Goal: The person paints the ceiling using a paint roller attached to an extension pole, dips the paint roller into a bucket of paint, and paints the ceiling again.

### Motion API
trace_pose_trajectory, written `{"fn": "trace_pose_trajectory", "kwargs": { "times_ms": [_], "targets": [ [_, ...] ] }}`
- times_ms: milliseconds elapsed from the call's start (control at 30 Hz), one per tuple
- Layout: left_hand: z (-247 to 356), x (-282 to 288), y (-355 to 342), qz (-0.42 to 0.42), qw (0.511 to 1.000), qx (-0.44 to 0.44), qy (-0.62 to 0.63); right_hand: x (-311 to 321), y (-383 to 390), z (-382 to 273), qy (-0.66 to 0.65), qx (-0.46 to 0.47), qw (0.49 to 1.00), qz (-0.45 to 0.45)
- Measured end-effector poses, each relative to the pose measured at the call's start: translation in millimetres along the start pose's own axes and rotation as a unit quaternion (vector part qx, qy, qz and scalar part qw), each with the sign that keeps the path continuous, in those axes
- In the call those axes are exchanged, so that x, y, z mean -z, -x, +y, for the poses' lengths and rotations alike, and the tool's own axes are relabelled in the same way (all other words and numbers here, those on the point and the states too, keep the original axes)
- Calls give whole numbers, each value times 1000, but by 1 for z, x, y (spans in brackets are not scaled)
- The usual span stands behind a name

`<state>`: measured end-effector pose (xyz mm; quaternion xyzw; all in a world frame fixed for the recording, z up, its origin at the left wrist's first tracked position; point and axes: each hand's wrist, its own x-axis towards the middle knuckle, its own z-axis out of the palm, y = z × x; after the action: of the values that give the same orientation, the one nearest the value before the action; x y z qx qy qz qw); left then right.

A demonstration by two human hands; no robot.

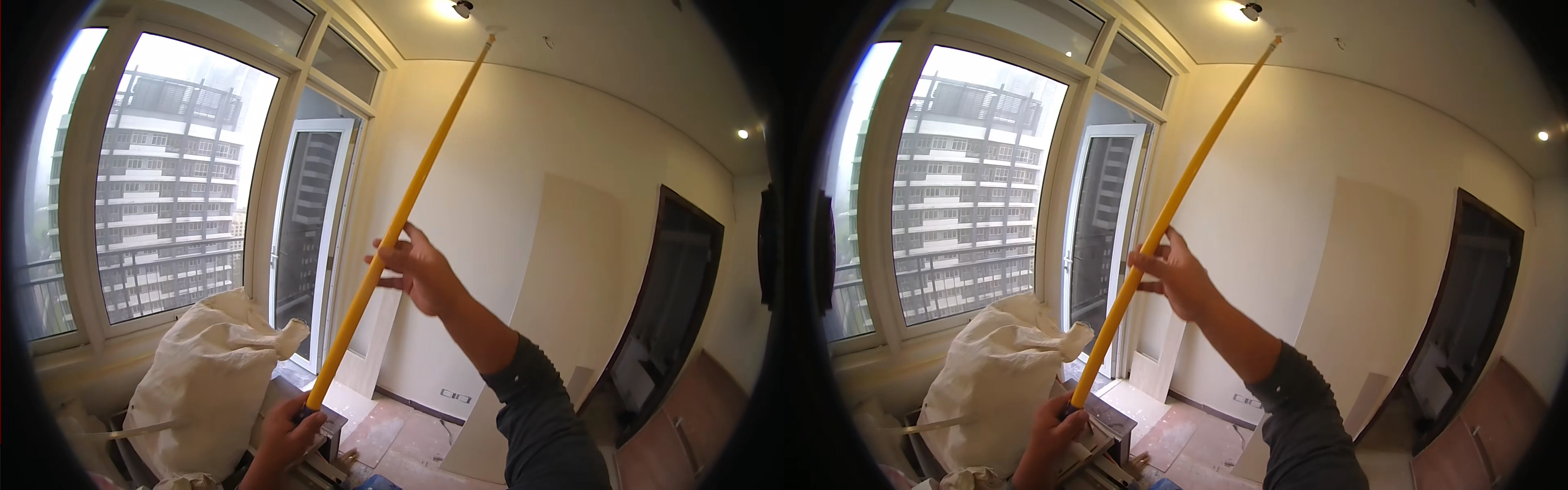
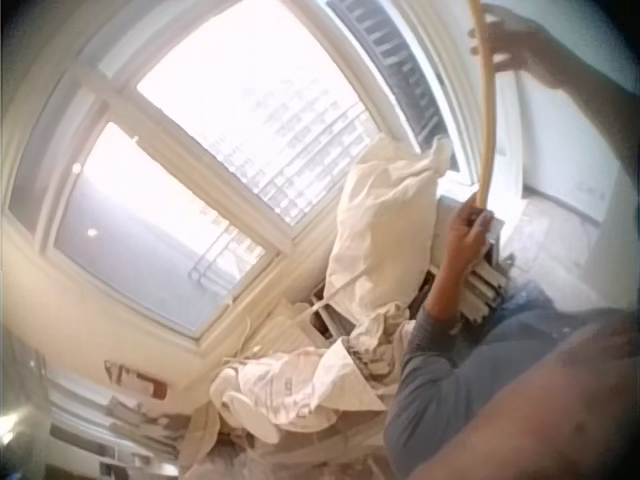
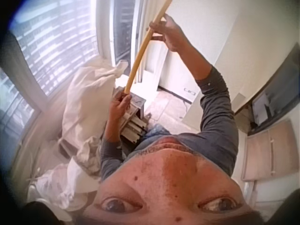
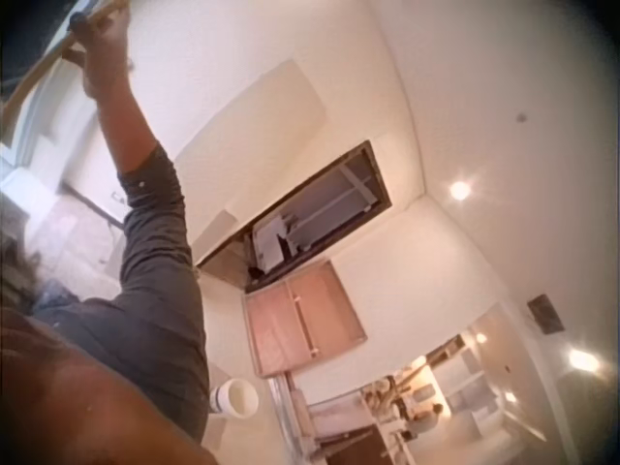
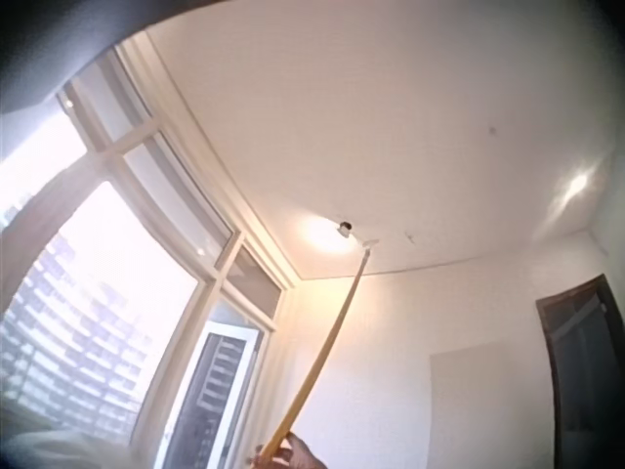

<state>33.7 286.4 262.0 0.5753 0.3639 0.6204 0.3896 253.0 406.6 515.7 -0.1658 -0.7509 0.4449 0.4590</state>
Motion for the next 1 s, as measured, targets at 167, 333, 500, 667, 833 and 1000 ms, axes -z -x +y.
{"fn": "trace_pose_trajectory", "kwargs": {
  "times_ms": [167,333,500,667,833,1000],
  "targets": [
    [-11,34,61,13,998,27,53,-41,26,12,-59,-31,996,-59],
    [0,49,117,58,991,-4,122,-80,24,12,-73,-64,985,-144],
    [2,85,118,84,994,-10,74,-111,-4,2,-78,-35,978,-188],
    [39,89,89,135,989,-42,52,-120,-45,-8,-70,-8,983,-168],
    [54,92,51,122,990,-63,37,-114,-81,-26,-32,10,990,-135],
    [66,87,9,124,988,-80,41,-101,-112,-52,9,46,991,-124]
  ]
}}
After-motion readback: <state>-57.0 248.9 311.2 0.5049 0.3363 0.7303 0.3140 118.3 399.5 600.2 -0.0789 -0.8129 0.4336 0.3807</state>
